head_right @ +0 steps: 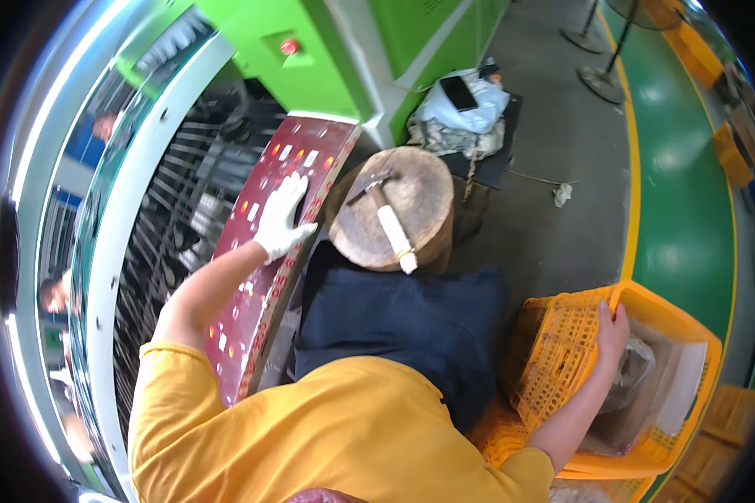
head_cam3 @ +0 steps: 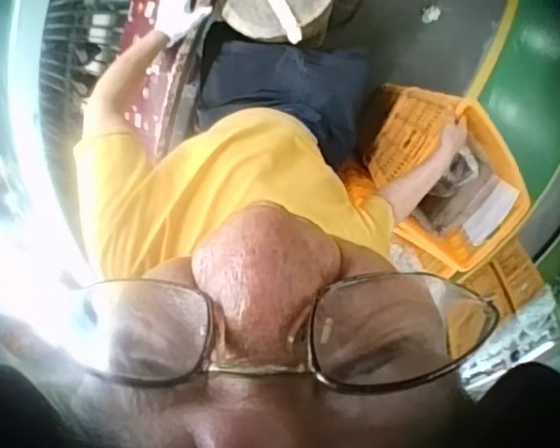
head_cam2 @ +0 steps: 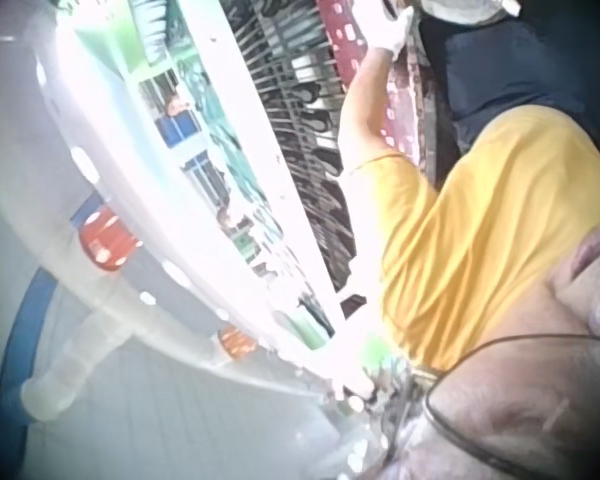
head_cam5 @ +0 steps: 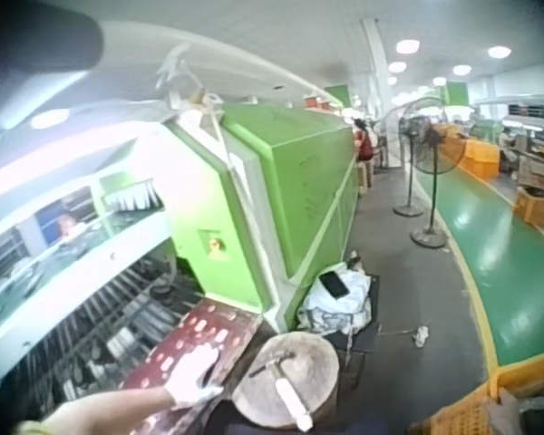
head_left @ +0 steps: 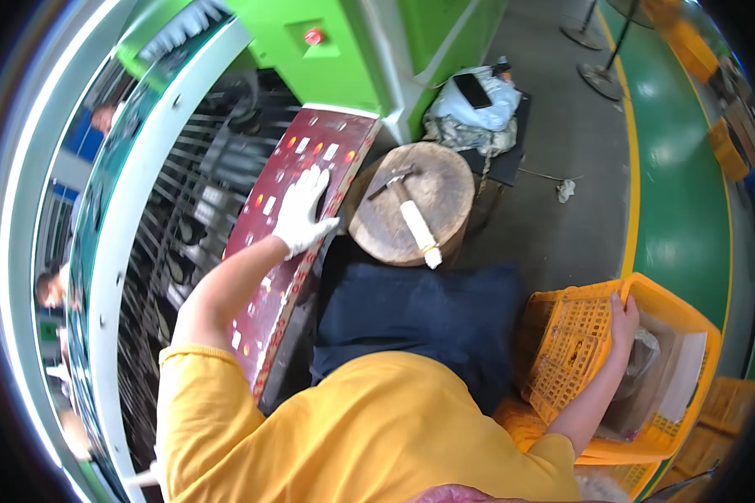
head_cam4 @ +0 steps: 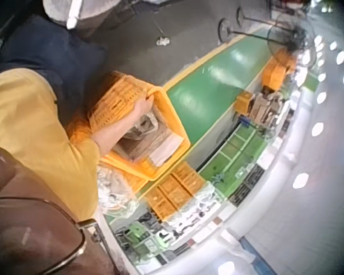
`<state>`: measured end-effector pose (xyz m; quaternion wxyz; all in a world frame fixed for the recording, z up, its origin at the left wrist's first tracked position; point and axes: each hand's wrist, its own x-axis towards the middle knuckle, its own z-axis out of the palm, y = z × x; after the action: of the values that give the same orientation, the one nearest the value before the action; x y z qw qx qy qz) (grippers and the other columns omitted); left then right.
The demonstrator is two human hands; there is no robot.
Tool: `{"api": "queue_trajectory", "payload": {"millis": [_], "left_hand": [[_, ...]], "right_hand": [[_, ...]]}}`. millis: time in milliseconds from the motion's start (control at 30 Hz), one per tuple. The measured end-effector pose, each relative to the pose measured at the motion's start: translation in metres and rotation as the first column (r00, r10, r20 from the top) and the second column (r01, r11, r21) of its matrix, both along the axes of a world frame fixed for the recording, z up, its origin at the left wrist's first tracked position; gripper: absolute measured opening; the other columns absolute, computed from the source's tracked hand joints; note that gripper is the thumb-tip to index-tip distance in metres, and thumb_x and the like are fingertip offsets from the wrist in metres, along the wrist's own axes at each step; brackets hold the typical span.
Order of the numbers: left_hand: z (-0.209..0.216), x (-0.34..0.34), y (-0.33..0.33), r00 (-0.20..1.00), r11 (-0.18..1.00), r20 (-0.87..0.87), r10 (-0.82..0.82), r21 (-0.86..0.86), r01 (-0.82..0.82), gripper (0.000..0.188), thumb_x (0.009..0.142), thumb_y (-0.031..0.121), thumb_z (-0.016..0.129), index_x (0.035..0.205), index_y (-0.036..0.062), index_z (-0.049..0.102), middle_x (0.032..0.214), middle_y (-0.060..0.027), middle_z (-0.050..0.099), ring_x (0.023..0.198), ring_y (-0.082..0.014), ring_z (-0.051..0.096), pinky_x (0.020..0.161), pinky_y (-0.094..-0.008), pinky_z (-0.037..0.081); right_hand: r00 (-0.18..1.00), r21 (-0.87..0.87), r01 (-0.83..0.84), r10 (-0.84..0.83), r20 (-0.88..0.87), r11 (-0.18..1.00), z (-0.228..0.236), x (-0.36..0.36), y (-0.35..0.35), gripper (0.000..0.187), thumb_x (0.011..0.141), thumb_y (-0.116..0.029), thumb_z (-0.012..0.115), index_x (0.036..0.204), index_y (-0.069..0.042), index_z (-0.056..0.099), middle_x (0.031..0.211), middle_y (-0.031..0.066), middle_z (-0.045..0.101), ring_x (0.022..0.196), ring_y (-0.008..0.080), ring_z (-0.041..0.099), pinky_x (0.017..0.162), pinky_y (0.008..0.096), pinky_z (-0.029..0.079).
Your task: The recorder takes shoe soles from a crate, places them on a wooden block, and uses a hammer to flatten or bond the components before placing them on a conveyor belt.
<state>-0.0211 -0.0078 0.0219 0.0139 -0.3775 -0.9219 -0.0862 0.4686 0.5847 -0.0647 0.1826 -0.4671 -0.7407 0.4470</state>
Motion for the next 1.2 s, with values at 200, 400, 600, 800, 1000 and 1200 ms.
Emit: {"api": "queue_trajectory", "payload": {"millis": [200,400,600,800,1000,1200], "left_hand": [[0.0,0.004,-0.002,0.998,0.999,0.042,0.051,-0.015,-0.051,0.1,0.084,0.043,0.079,0.166,0.0126,0.03,0.171,-0.0232,0.026,0.159,-0.0427,0.022,0.128,-0.056,0.019],[0.004,0.009,-0.006,0.999,0.999,0.019,0.038,-0.009,-0.038,0.099,0.084,0.043,0.078,0.165,0.0104,0.032,0.171,-0.0218,0.028,0.159,-0.0413,0.023,0.128,-0.0541,0.02],[-0.003,0.002,-0.003,0.996,0.999,-0.077,-0.045,0.0,0.045,0.093,0.084,0.042,0.078,0.161,0.0083,0.038,0.167,-0.0253,0.034,0.154,-0.0439,0.032,0.124,-0.0521,0.027],[-0.004,0.003,-0.008,0.994,0.999,-0.103,-0.031,-0.022,0.029,0.098,0.083,0.033,0.082,0.163,0.0059,0.034,0.167,-0.0232,0.035,0.156,-0.044,0.028,0.125,-0.0521,0.025],[-0.005,0.006,0.007,0.992,1.0,-0.122,-0.024,-0.005,0.024,0.102,0.086,0.028,0.082,0.168,0.0119,0.024,0.172,-0.0175,0.027,0.16,-0.0413,0.022,0.127,-0.0599,0.018],[-0.013,0.005,0.006,0.993,0.999,-0.116,-0.034,-0.016,0.032,0.1,0.086,0.025,0.081,0.168,0.0115,0.026,0.172,-0.0172,0.028,0.16,-0.0399,0.023,0.126,-0.0566,0.022]], "right_hand": [[0.99,0.158,-0.067,0.046,0.135,0.985,0.012,-0.006,-0.007,0.038,0.101,-0.03,0.068,0.127,-0.001,0.065,0.113,0.0136,0.073,0.104,0.0249,0.067,0.095,0.0385,0.05],[0.987,0.141,-0.09,0.07,0.145,0.986,0.014,-0.004,-0.008,0.039,0.1,-0.024,0.07,0.13,0.0,0.064,0.118,0.0134,0.073,0.108,0.0248,0.067,0.098,0.0385,0.05],[0.989,0.174,-0.116,0.097,0.115,0.978,0.009,0.006,-0.008,0.041,0.097,-0.024,0.072,0.13,-0.001,0.065,0.119,0.0131,0.074,0.11,0.0263,0.068,0.099,0.0388,0.051],[0.97,0.292,-0.093,0.021,0.243,0.952,0.014,-0.013,-0.022,0.047,0.094,-0.039,0.072,0.127,-0.006,0.068,0.113,0.0188,0.075,0.109,0.0366,0.07,0.097,0.0429,0.052],[0.971,0.234,0.005,-0.061,0.232,0.972,0.027,-0.01,-0.025,0.041,0.093,-0.038,0.072,0.117,-0.005,0.072,0.108,0.0177,0.077,0.104,0.0351,0.073,0.092,0.0425,0.054],[0.997,-0.046,0.068,-0.069,-0.016,0.997,0.0,0.005,-0.008,0.041,0.092,-0.031,0.077,0.12,-0.002,0.071,0.11,0.01,0.076,0.1,0.0216,0.071,0.09,0.0357,0.054]]}}
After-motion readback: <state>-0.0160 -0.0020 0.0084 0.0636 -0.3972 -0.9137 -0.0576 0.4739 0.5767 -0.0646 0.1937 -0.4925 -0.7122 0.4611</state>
